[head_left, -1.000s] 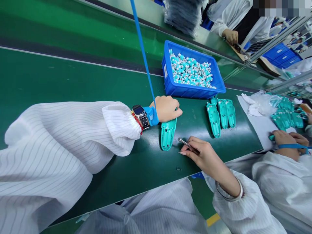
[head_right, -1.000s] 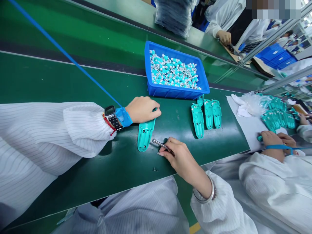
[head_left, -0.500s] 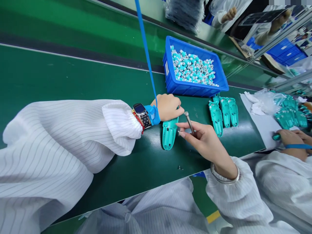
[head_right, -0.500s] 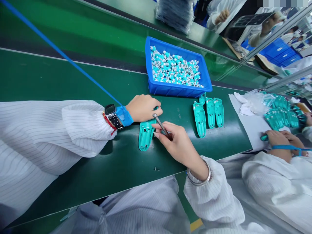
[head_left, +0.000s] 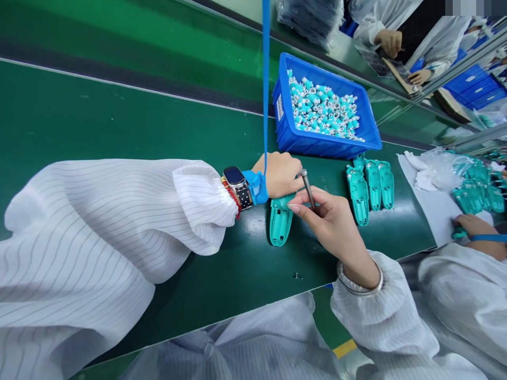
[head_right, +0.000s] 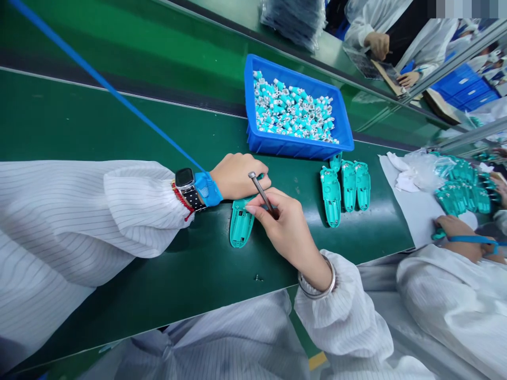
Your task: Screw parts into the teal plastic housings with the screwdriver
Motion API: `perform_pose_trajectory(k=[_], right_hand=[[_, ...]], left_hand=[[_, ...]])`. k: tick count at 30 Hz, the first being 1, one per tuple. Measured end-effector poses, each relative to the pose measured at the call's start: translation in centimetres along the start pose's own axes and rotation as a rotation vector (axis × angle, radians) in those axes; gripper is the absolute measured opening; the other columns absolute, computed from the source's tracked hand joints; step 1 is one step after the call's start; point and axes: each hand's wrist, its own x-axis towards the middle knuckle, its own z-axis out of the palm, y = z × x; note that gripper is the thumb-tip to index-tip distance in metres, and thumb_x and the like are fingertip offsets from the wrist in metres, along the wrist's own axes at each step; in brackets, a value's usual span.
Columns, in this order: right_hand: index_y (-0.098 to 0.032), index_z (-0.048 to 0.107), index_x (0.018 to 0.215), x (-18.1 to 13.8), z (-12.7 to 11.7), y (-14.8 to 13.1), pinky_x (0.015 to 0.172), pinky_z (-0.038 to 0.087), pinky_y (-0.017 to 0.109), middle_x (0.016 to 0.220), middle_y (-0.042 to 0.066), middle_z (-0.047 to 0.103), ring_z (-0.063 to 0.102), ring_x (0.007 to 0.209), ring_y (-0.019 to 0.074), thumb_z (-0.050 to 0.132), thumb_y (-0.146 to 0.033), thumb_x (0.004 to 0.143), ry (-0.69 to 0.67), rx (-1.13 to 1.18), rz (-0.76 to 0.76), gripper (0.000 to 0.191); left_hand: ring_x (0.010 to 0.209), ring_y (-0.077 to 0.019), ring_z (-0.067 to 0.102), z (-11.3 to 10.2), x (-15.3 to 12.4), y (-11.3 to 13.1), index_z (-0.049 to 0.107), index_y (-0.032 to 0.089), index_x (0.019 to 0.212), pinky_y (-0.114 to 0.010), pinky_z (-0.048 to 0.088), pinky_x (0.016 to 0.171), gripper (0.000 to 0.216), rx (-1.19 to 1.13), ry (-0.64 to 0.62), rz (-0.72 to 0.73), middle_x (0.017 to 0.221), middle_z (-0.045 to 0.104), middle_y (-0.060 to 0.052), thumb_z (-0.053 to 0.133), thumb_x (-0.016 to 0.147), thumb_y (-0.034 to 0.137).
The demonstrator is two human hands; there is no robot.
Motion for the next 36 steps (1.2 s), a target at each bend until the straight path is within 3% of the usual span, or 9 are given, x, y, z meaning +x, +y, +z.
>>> perform_pose_trajectory(k=[6,14,24,36], right_hand=[[-0.015,0.062,0.076,-0.3,0.6,0.0,0.049,0.031,0.023,0.070,0.000,0.052,0.042,0.057,0.0083,0.056,-0.018,0.081,0.048,-0.111,-0.045,0.008],[-0.015,0.062,0.071,-0.3,1.2,0.7,0.049,0.031,0.024,0.071,0.001,0.048,0.039,0.056,0.0085,0.058,-0.022,0.080,0.061,-0.143,-0.054,0.013],[-0.015,0.063,0.069,-0.4,1.4,0.7,0.051,0.032,0.024,0.068,0.000,0.046,0.041,0.058,0.0097,0.060,-0.022,0.080,0.086,-0.145,-0.056,0.013],[-0.016,0.068,0.078,-0.8,0.9,1.0,0.055,0.036,0.025,0.070,0.001,0.050,0.048,0.064,0.0116,0.059,-0.022,0.081,-0.009,-0.153,-0.037,0.012]], left_hand=[[0.070,-0.0285,0.063,-0.4,0.0,0.2,0.067,0.013,0.073,-0.029,0.034,0.052,0.040,-0.003,-0.023,-0.018,0.079,0.066,-0.016,0.034,0.075,0.036],[0.071,-0.0236,0.061,-0.2,-0.1,0.2,0.067,0.012,0.076,-0.028,0.037,0.058,0.042,0.018,-0.007,-0.006,0.081,0.067,-0.013,0.033,0.077,0.036],[0.071,-0.0269,0.061,0.0,-0.1,0.1,0.069,0.013,0.077,-0.030,0.036,0.055,0.043,-0.007,0.017,0.006,0.082,0.067,-0.015,0.032,0.077,0.035],[0.072,-0.0246,0.061,0.4,0.1,0.0,0.069,0.015,0.081,-0.031,0.037,0.058,0.041,0.040,0.014,-0.019,0.080,0.067,-0.012,0.032,0.078,0.034]])
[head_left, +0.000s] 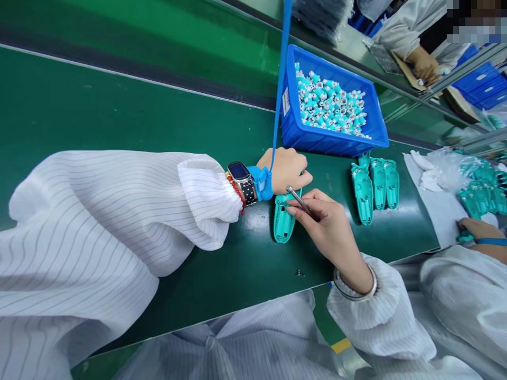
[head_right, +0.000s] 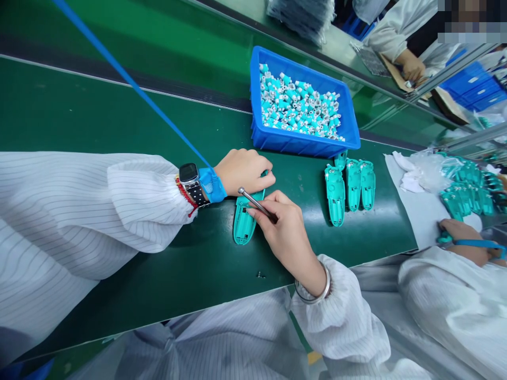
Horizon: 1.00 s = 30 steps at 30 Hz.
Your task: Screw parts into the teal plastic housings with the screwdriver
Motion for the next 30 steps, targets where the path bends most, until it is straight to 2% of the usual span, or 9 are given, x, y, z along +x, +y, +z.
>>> perform_pose_trajectory(k=[4,7,9,13,16,19,25,30], right_hand=[[-0.018,0.068,0.093,-0.6,-1.2,-0.1,0.052,0.037,0.024,0.070,0.001,0.051,0.047,0.062,0.0108,0.057,-0.026,0.083,0.002,0.015,0.002,0.017],[-0.018,0.067,0.092,-2.1,-2.8,-0.5,0.048,0.035,0.022,0.070,0.000,0.053,0.044,0.055,0.0089,0.057,-0.028,0.083,0.038,-0.037,0.044,0.017],[-0.018,0.067,0.087,-3.3,-3.5,-0.8,0.047,0.034,0.022,0.069,0.000,0.053,0.042,0.052,0.0079,0.058,-0.028,0.082,-0.067,-0.080,0.066,0.014],[-0.019,0.065,0.087,-5.5,-3.6,-0.8,0.048,0.035,0.021,0.079,0.001,0.054,0.043,0.054,0.0070,0.063,-0.026,0.079,-0.417,-0.066,0.147,0.011],[-0.019,0.064,0.086,-6.4,-2.9,-0.5,0.051,0.036,0.021,0.084,0.002,0.054,0.045,0.058,0.0075,0.065,-0.023,0.077,-0.479,-0.092,0.197,0.010],[-0.017,0.062,0.080,-6.8,-2.4,-0.1,0.054,0.037,0.021,0.082,0.001,0.053,0.048,0.062,0.0084,0.061,-0.019,0.079,-0.455,-0.088,0.204,0.001],[-0.016,0.060,0.070,-6.5,-2.1,-0.1,0.051,0.036,0.021,0.073,0.001,0.053,0.049,0.061,0.0090,0.060,-0.019,0.080,-0.360,-0.018,0.176,0.011],[-0.016,0.060,0.069,-5.2,-1.4,-1.0,0.045,0.033,0.020,0.070,0.000,0.057,0.040,0.049,0.0054,0.063,-0.020,0.077,-0.113,0.050,0.119,0.009]], left_hand=[[0.071,-0.0257,0.061,0.1,-0.1,0.0,0.068,0.014,0.077,-0.030,0.036,0.056,0.042,0.006,0.051,0.038,0.078,0.066,-0.012,0.031,0.079,0.034],[0.071,-0.0265,0.062,0.1,0.0,0.1,0.068,0.015,0.076,-0.030,0.036,0.055,0.041,0.020,0.043,0.013,0.076,0.066,-0.011,0.032,0.078,0.036],[0.073,-0.0279,0.062,0.1,0.1,0.1,0.068,0.015,0.076,-0.031,0.037,0.055,0.041,0.028,0.031,-0.002,0.077,0.066,-0.012,0.032,0.078,0.035],[0.077,-0.0313,0.062,0.0,0.2,0.3,0.068,0.015,0.078,-0.034,0.039,0.059,0.041,0.033,0.017,-0.004,0.078,0.066,-0.013,0.032,0.078,0.034],[0.078,-0.0319,0.062,-0.1,0.1,0.4,0.068,0.015,0.078,-0.035,0.040,0.059,0.041,0.033,0.012,-0.006,0.078,0.066,-0.013,0.031,0.078,0.034],[0.079,-0.0326,0.062,-0.1,0.0,0.4,0.068,0.015,0.077,-0.036,0.041,0.059,0.041,0.038,0.009,-0.010,0.078,0.066,-0.013,0.031,0.078,0.034],[0.079,-0.0324,0.063,-0.2,0.1,0.4,0.068,0.016,0.078,-0.035,0.041,0.059,0.041,0.041,0.011,-0.014,0.079,0.066,-0.013,0.031,0.078,0.034],[0.078,-0.0308,0.063,0.0,0.1,0.3,0.069,0.015,0.079,-0.035,0.041,0.060,0.042,0.044,0.023,-0.011,0.078,0.066,-0.013,0.032,0.078,0.034]])
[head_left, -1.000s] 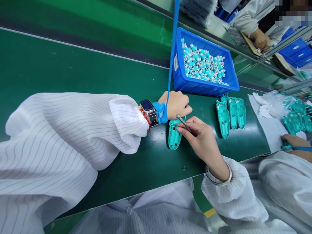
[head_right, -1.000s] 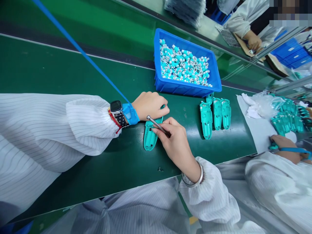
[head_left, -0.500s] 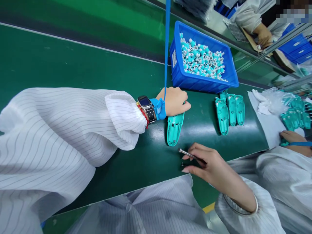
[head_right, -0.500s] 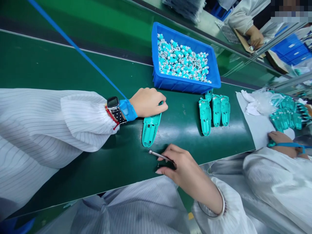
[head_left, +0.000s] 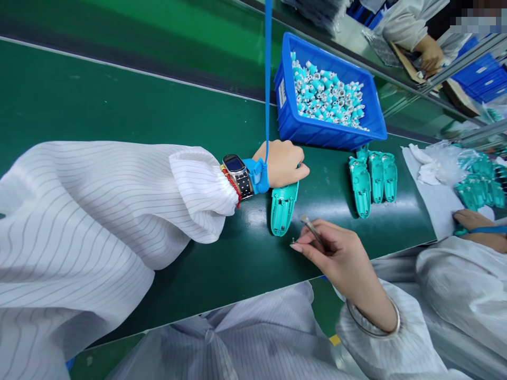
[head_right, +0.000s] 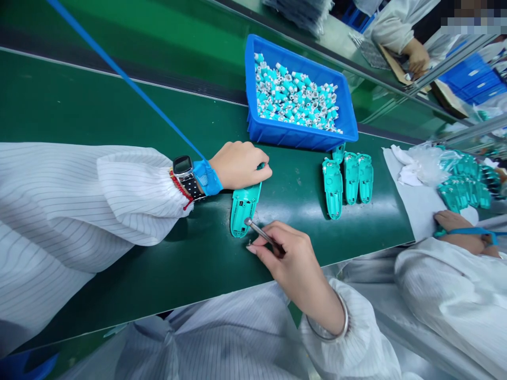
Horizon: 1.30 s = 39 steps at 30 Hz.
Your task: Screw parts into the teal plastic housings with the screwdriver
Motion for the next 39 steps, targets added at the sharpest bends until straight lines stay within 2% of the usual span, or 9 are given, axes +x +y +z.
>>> perform_pose_trajectory(k=[3,5,8,11,17,21,24,30,39], right_hand=[[-0.016,0.060,0.066,0.9,0.5,-0.5,0.042,0.031,0.020,0.066,-0.001,0.059,0.036,0.045,0.0045,0.066,-0.021,0.074,0.077,0.101,0.005,0.012],[-0.017,0.064,0.079,1.3,0.6,-0.5,0.041,0.031,0.020,0.066,-0.002,0.058,0.034,0.044,0.0043,0.065,-0.022,0.075,0.081,0.127,0.022,0.007],[-0.020,0.064,0.100,1.7,0.5,-0.5,0.046,0.037,0.021,0.073,-0.001,0.058,0.044,0.052,0.0066,0.058,-0.020,0.081,0.052,0.092,-0.053,0.021],[-0.019,0.068,0.092,1.8,0.3,-0.4,0.051,0.040,0.021,0.077,0.001,0.061,0.053,0.064,0.0097,0.055,-0.018,0.083,0.043,0.049,-0.129,0.016],[-0.017,0.066,0.073,1.6,0.9,-0.8,0.040,0.032,0.019,0.049,-0.005,0.052,0.038,0.042,0.0053,0.066,-0.020,0.075,0.172,-0.032,-0.048,0.004],[-0.016,0.063,0.071,1.4,1.9,-1.1,0.047,0.038,0.018,0.065,-0.002,0.060,0.047,0.050,0.0055,0.065,-0.015,0.076,0.224,-0.058,-0.130,0.005],[-0.016,0.062,0.069,1.4,2.6,-1.1,0.050,0.041,0.019,0.078,0.001,0.058,0.052,0.060,0.0069,0.064,-0.012,0.076,0.223,-0.072,-0.173,0.008],[-0.017,0.057,0.069,1.2,3.5,-0.5,0.051,0.041,0.021,0.077,0.002,0.051,0.050,0.061,0.0086,0.058,-0.012,0.080,0.294,-0.188,-0.229,0.012],[-0.018,0.060,0.076,0.6,3.6,-0.1,0.053,0.042,0.021,0.079,0.002,0.054,0.052,0.065,0.0092,0.056,-0.007,0.080,0.271,-0.205,-0.229,0.012]], left_hand=[[0.076,-0.0296,0.063,0.2,0.0,-0.1,0.069,0.015,0.080,-0.034,0.040,0.059,0.042,-0.002,0.020,0.006,0.076,0.066,-0.012,0.032,0.078,0.035],[0.074,-0.0291,0.063,0.3,-0.1,-0.2,0.069,0.016,0.078,-0.033,0.039,0.057,0.041,-0.005,0.033,0.014,0.076,0.066,-0.012,0.032,0.078,0.035],[0.072,-0.0293,0.063,0.5,-0.1,-0.3,0.068,0.016,0.073,-0.032,0.036,0.054,0.041,-0.009,0.048,0.022,0.075,0.066,-0.012,0.031,0.078,0.034],[0.070,-0.0298,0.062,0.6,0.0,-0.3,0.067,0.016,0.071,-0.032,0.035,0.053,0.041,-0.012,0.058,0.025,0.073,0.066,-0.012,0.031,0.078,0.034],[0.070,-0.0298,0.062,0.5,0.1,-0.3,0.067,0.016,0.073,-0.033,0.035,0.053,0.040,-0.014,0.050,0.021,0.074,0.066,-0.012,0.032,0.077,0.034],[0.075,-0.0305,0.062,0.4,0.0,-0.2,0.068,0.016,0.078,-0.034,0.038,0.056,0.040,-0.016,0.034,0.015,0.079,0.067,-0.012,0.032,0.078,0.033],[0.078,-0.0306,0.062,0.2,-0.1,-0.1,0.068,0.015,0.084,-0.035,0.039,0.059,0.040,-0.019,0.027,0.009,0.083,0.067,-0.013,0.033,0.078,0.033],[0.079,-0.0297,0.062,0.1,-0.1,-0.1,0.068,0.014,0.086,-0.034,0.039,0.059,0.041,-0.022,0.023,0.009,0.085,0.067,-0.013,0.033,0.078,0.033],[0.079,-0.0290,0.063,0.2,-0.1,-0.2,0.068,0.014,0.084,-0.033,0.038,0.059,0.040,-0.024,0.036,0.011,0.084,0.067,-0.013,0.034,0.078,0.033]])
